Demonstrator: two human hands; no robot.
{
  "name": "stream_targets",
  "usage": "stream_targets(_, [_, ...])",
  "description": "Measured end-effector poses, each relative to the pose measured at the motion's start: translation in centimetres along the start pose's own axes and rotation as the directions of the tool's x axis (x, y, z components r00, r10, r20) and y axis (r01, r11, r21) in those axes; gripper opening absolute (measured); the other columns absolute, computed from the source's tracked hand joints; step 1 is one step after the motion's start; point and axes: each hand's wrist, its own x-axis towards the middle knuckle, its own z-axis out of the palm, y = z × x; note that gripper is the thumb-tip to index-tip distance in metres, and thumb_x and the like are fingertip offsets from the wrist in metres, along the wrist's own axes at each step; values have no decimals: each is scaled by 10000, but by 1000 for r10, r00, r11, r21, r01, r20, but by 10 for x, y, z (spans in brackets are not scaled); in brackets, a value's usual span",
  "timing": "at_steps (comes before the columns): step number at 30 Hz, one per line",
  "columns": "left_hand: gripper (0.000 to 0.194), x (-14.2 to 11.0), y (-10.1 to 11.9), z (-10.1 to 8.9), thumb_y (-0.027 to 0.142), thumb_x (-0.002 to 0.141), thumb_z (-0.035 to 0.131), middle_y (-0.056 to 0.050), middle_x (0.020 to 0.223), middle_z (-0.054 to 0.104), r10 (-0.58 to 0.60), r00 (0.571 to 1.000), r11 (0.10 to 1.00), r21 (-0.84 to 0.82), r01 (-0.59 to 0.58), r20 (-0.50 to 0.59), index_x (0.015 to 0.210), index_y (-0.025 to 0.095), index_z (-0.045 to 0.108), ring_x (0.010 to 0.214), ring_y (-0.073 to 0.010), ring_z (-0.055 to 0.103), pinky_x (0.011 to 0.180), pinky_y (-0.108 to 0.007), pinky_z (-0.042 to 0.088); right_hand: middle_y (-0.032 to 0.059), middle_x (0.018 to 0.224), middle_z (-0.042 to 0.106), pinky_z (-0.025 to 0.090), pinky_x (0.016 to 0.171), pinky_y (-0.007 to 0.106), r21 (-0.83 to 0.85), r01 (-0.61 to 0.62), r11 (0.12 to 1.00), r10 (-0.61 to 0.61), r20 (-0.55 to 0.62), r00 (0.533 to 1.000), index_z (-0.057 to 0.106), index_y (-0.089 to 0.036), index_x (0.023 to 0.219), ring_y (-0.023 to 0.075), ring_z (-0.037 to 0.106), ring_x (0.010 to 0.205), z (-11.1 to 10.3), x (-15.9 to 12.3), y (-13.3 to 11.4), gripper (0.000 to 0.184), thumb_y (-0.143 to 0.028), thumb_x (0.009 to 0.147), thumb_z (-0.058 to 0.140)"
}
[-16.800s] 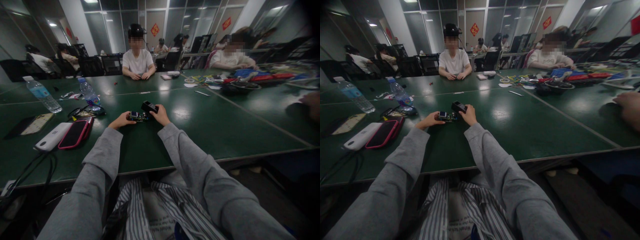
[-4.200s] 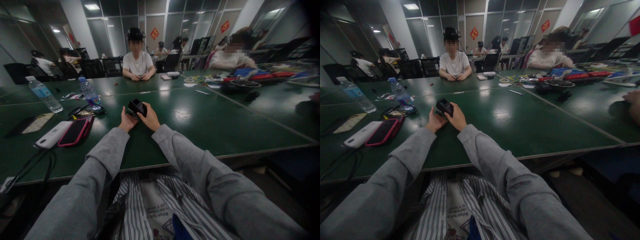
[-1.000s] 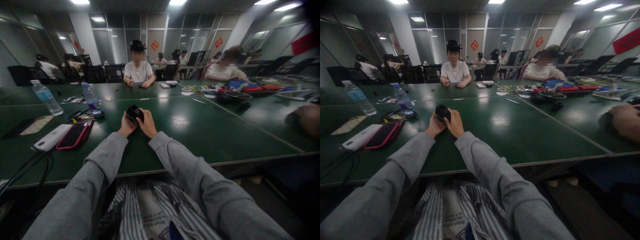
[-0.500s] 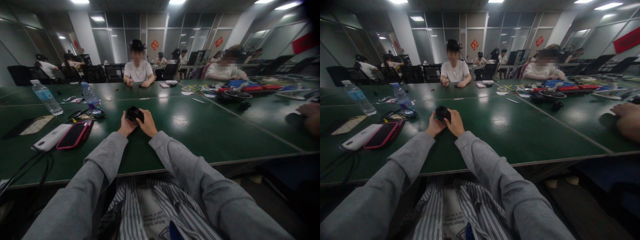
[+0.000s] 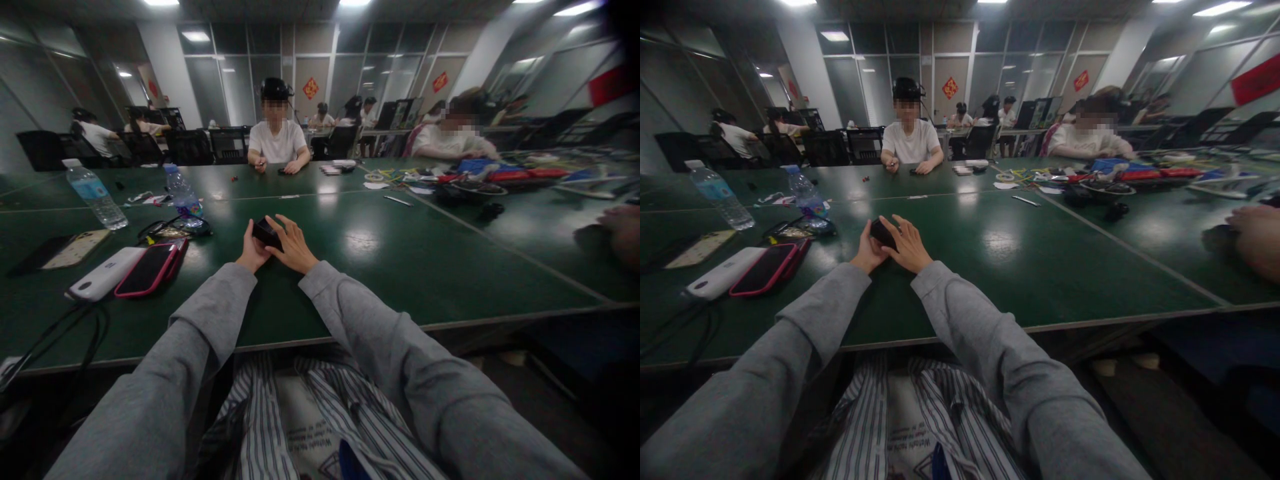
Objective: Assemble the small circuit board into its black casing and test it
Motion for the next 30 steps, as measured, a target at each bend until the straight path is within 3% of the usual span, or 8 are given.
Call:
stream_targets(8, [475, -1, 0, -1, 542, 919, 511, -65, 851, 701, -7, 999, 1000, 20, 6, 40, 1155, 149, 638, 845, -218, 690, 868, -345, 538, 55, 1535, 367, 311, 1169, 511, -113, 197, 974, -198, 5, 980, 432, -368, 1469, 296, 329, 1422, -11, 3, -19, 507, -508, 985, 486])
stream_targets(12, [469, -1, 1, 0, 532, 915, 503, -102, 935, 733, -35, 999, 999, 28, 35, 3, 1169, 164, 643, 888, -238, 699, 855, -359, 539, 147, 1473, 405, 338, 1137, 522, -85, 16, 996, -40, -287, 957, 269, -231, 1550, 295, 374, 1381, -28, 13, 4, 624, -514, 1011, 407])
stream_targets(15, [502, 0, 1, 0, 545, 908, 496, -122, 1002, 740, -37, 999, 999, 37, 37, 1, 1211, 168, 633, 953, -262, 702, 860, -387, 538, 191, 1405, 391, 341, 1091, 618, 59, -317, 947, 269, -684, 678, 204, -197, 1554, 314, 405, 1333, -59, 22, 40, 572, -465, 1048, 198])
stream_targets(17, [501, 1, 1, -1, 535, 906, 506, -117, 1023, 740, -30, 1000, 999, 30, 30, -3, 1237, 177, 621, 969, -258, 702, 870, -392, 536, 196, 1341, 398, 352, 1046, 663, 167, -451, 877, 404, -764, 503, 210, -197, 1542, 314, 455, 1264, -75, 24, 63, 557, -416, 1047, 80])
stream_targets(18, [499, 1, 1, -2, 530, 906, 510, -114, 1029, 740, -31, 1000, 999, 28, 31, -6, 1250, 182, 614, 970, -256, 703, 873, -393, 536, 193, 1312, 409, 357, 1031, 672, 183, -481, 858, 429, -771, 470, 215, -196, 1537, 310, 476, 1227, -78, 23, 72, 558, -407, 1045, 57])
stream_targets(21, [503, 3, 1, -3, 525, 907, 508, -115, 1034, 741, -34, 999, 999, 26, 34, -7, 1267, 188, 606, 969, -256, 704, 875, -399, 536, 173, 1243, 463, 419, 1001, 600, 129, -464, 877, 407, -713, 571, 235, -189, 1528, 277, 519, 1133, -65, 19, 75, 551, -434, 1051, 110])
stream_targets(26, [490, 3, 1, -2, 510, 915, 494, -112, 951, 746, -39, 999, 999, 24, 40, -30, 1221, 157, 641, 877, -251, 710, 833, -376, 548, 159, 1288, 525, 459, 1027, 507, 114, -163, 980, 190, -295, 936, 302, -208, 1517, 280, 526, 1172, -10, 10, 29, 644, -514, 978, 476])
stream_targets(30, [462, -1, 1, 3, 469, 928, 492, -99, 848, 731, -35, 999, 999, 3, 35, -32, 1206, 136, 650, 842, -254, 703, 860, -378, 543, 177, 1300, 533, 473, 1017, 546, 49, -116, 992, 117, -17, 993, 337, -178, 1512, 319, 532, 1197, 17, 4, 10, 731, -441, 897, 633])
